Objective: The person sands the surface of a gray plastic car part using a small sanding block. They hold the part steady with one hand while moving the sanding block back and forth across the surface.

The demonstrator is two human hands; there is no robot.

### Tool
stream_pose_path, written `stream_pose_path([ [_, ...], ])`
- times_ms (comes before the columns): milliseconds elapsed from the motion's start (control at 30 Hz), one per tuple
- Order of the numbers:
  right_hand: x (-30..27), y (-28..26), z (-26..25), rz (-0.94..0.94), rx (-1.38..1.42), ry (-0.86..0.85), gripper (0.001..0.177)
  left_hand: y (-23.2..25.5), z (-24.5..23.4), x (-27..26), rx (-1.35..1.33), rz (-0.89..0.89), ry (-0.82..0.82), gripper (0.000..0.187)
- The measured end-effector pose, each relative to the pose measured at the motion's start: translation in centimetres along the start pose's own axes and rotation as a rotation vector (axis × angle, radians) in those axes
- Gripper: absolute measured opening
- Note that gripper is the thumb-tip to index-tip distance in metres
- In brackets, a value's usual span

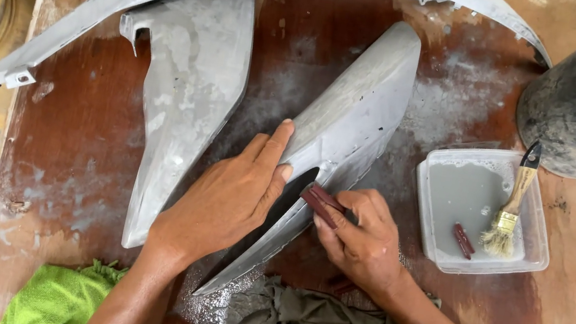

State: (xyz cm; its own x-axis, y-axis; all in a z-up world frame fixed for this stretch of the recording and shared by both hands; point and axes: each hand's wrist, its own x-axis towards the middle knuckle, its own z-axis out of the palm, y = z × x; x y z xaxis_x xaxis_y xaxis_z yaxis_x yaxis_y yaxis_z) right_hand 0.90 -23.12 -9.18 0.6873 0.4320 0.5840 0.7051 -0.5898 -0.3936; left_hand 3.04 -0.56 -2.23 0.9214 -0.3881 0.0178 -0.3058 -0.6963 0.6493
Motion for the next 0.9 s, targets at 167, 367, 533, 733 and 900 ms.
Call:
stream_pose_path([
  [167, -1.3, -0.3, 0.7, -0.114, 0.061, -0.128, 0.027, -0.1, 0.0, 0.1, -0.01, -0.014, -0.013, 0.059],
  [367, -1.2, 1.7, 0.9, -0.072, -0.037, -0.02, 0.032, -0.2, 0.2, 0.1, -0.005, -0.001, -0.004, 0.059],
  [533, -3.0, 2.0, 2.0, -0.069, 0.009, -0.051, 0.015, -0.2, 0.2, 0.1, -0.011, 0.012, 0.002, 0.059],
  [733, -1.9, 2.0, 1.2, -0.036, -0.031, -0.026, 0.012, -0.1, 0.0, 0.2, -0.003, 0.007, -0.004, 0.058],
  [900, -2.2, 1.0, 1.3, -0.078, 0.042, -0.119, 0.015, -0.1, 0.1, 0.2, -0.026, -0.01, -0.009, 0.058],
])
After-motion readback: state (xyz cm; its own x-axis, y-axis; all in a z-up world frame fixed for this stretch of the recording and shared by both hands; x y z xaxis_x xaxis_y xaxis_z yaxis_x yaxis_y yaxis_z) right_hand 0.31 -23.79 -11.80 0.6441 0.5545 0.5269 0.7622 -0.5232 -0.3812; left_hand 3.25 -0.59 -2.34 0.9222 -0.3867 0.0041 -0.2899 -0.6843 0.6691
